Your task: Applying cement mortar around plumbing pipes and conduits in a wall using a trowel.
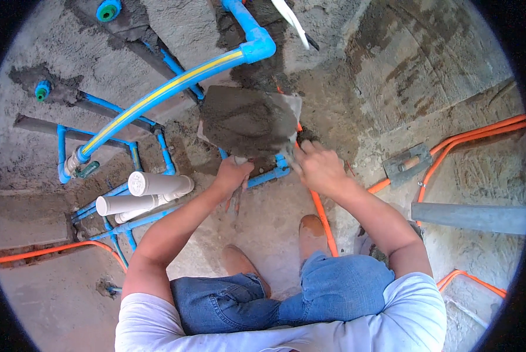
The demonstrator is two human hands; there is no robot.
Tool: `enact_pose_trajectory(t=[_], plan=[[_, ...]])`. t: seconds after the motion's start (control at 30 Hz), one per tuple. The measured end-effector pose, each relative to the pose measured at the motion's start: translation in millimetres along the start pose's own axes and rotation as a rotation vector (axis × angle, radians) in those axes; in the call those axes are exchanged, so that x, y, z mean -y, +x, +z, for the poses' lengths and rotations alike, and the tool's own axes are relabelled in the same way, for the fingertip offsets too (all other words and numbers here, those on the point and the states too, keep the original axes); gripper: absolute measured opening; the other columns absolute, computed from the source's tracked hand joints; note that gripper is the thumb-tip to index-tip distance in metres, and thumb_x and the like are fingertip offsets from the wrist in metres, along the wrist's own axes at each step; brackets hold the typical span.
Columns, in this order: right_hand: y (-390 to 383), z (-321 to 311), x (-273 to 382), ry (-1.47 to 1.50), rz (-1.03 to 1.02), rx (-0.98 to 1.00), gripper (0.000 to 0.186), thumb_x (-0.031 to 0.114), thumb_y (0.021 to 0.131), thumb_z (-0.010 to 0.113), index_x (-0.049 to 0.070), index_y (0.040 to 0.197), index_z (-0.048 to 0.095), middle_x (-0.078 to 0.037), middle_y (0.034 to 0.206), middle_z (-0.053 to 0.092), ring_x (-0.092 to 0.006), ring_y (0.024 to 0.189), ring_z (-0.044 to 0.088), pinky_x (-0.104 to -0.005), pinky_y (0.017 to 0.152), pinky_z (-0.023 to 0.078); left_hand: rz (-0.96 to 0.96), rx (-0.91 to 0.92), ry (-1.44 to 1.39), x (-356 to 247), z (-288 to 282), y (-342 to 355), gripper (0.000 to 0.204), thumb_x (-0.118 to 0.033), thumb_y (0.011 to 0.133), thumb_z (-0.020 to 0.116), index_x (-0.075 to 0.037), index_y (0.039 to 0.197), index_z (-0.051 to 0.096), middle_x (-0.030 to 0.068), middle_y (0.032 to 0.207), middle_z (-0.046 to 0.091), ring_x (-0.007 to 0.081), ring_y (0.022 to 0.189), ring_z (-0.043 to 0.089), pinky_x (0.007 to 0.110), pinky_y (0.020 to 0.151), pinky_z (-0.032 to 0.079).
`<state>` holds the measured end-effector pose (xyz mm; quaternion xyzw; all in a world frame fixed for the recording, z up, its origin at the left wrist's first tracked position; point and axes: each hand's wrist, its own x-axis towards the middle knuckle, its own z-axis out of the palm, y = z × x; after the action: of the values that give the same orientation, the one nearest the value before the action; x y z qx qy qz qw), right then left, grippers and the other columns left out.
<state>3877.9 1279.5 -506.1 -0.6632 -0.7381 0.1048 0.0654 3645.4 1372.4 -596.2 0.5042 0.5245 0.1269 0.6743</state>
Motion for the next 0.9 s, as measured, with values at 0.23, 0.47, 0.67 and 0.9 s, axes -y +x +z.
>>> enact_pose_trajectory(t=[0.23, 0.47, 0.67, 0.9], plan=[[1, 13, 3, 0.246, 0.212, -0.040, 0.037, 0.026, 0.082, 0.063, 0.001, 0.109, 0.062, -0.017, 0.104, 0.062, -0.0327, 0.092, 0.063, -0.0413, 0.079, 0.051, 0.350, -0.044, 0.240, 35, 17, -24, 0.019, -0.017, 0.081, 0.062, 0.002, 0.080, 0.059, 0.0088, 0.061, 0.058, 0.0185, 0.048, 0.057, 0.034, 0.046, 0.046], [-128, -29, -38, 0.569, 0.660, -0.143, 0.039, 0.028, 0.084, 0.061, -0.002, 0.109, 0.062, -0.021, 0.098, 0.065, -0.0278, 0.090, 0.064, -0.0348, 0.081, 0.048, -0.115, 0.060, -0.001, 21, 1, 10, 0.030, -0.024, 0.081, 0.065, -0.004, 0.062, 0.054, 0.0049, 0.054, 0.052, 0.0179, 0.045, 0.051, 0.035, 0.043, 0.042], [-357, -72, -55, -0.110, 1.149, 0.283, 0.027, 0.027, 0.087, 0.057, 0.001, 0.094, 0.064, -0.022, 0.092, 0.064, -0.0384, 0.082, 0.063, -0.0460, 0.074, 0.050, -0.357, -0.191, -0.132, 68, 8, -6, 0.019, -0.016, 0.082, 0.064, -0.002, 0.076, 0.052, 0.0063, 0.055, 0.050, 0.0179, 0.040, 0.045, 0.034, 0.037, 0.038], [-385, 8, -113, -0.294, 1.193, 0.540, 0.031, 0.027, 0.089, 0.053, -0.001, 0.093, 0.064, -0.020, 0.089, 0.065, -0.0370, 0.083, 0.064, -0.0459, 0.075, 0.052, -0.319, -0.256, -0.227, 92, 7, -19, 0.018, -0.015, 0.081, 0.062, -0.003, 0.072, 0.052, 0.0061, 0.056, 0.050, 0.0185, 0.041, 0.047, 0.034, 0.038, 0.040]])
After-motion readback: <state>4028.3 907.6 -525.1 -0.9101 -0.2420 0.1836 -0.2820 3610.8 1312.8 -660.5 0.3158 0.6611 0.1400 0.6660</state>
